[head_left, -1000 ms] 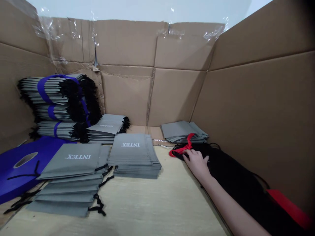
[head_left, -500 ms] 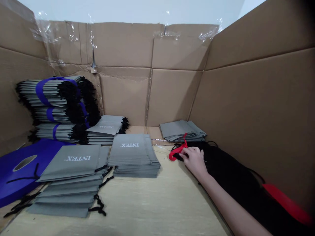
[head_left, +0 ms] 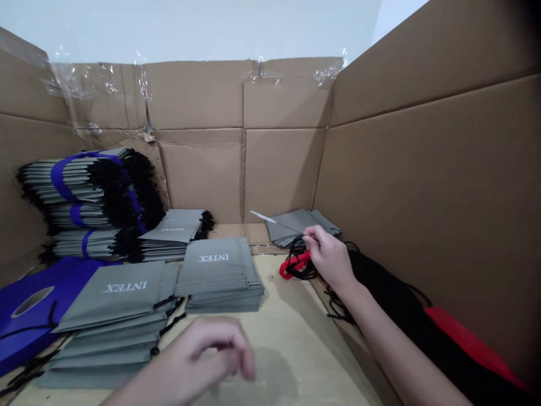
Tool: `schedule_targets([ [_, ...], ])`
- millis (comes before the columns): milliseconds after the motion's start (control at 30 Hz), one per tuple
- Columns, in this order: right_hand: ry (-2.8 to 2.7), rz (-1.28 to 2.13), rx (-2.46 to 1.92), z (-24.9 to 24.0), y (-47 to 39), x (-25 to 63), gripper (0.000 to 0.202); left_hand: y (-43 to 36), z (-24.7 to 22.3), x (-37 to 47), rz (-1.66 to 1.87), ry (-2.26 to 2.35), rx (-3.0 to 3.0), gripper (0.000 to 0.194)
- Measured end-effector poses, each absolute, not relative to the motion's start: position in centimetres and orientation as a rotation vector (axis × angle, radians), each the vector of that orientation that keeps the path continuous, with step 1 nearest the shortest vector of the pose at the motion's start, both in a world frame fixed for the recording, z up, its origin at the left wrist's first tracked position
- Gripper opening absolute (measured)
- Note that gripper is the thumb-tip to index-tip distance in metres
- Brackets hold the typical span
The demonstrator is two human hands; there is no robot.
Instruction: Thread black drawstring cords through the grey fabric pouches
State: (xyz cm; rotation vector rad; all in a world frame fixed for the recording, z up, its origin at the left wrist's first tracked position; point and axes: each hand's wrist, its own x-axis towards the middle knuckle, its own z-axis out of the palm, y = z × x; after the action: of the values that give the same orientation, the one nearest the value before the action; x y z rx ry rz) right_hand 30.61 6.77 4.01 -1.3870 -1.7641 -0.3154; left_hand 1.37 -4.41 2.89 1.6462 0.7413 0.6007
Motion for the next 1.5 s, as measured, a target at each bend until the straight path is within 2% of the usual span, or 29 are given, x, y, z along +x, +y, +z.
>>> schedule_targets([
  [100,-1.869,-0.169,-1.285,7.3,5.1,28.0,0.015,-0.7,3.8,5.7,0.477,0.604,1.317,0.029],
  [233,-2.003,0.0,-1.21,8.6,2.7,26.0,0.017,3.4,4.0,9.6,0.672,0.358,0.723,0.042],
  [433,-2.106,0.119,-1.28,5.7,0.0,27.2,0.02,5.3,3.3,9.0,0.952,0.447,0.353,0.031],
  [733,-2.136,0.03,-1.482,3.0,-2.2,30.4,0.023,7.4,0.8,4.0,1.31,0.621,0.301,0.034],
  [900,-2.178,-0.002,-1.558,2.4,-0.8,31.6,0.025,7.9,-0.3,2.2,1.436,0.661,0.386,0.023],
  [1133,-2.236,0.132,-1.538,0.7,3.0,31.6,0.029,7.2,-0.6,0.1,1.552,0.63,0.654,0.004],
  [1300,-2.214,0.241,-1.475,-0.3,6.5,31.8,0.033,7.9,-0.1,-2.2,1.481,0.633,0.808,0.029],
  [1500,-2.149,0.165,-1.389,-0.5,7.7,29.3,0.032,8.5,-0.9,-2.2,1.194,0.751,1.043,0.044],
])
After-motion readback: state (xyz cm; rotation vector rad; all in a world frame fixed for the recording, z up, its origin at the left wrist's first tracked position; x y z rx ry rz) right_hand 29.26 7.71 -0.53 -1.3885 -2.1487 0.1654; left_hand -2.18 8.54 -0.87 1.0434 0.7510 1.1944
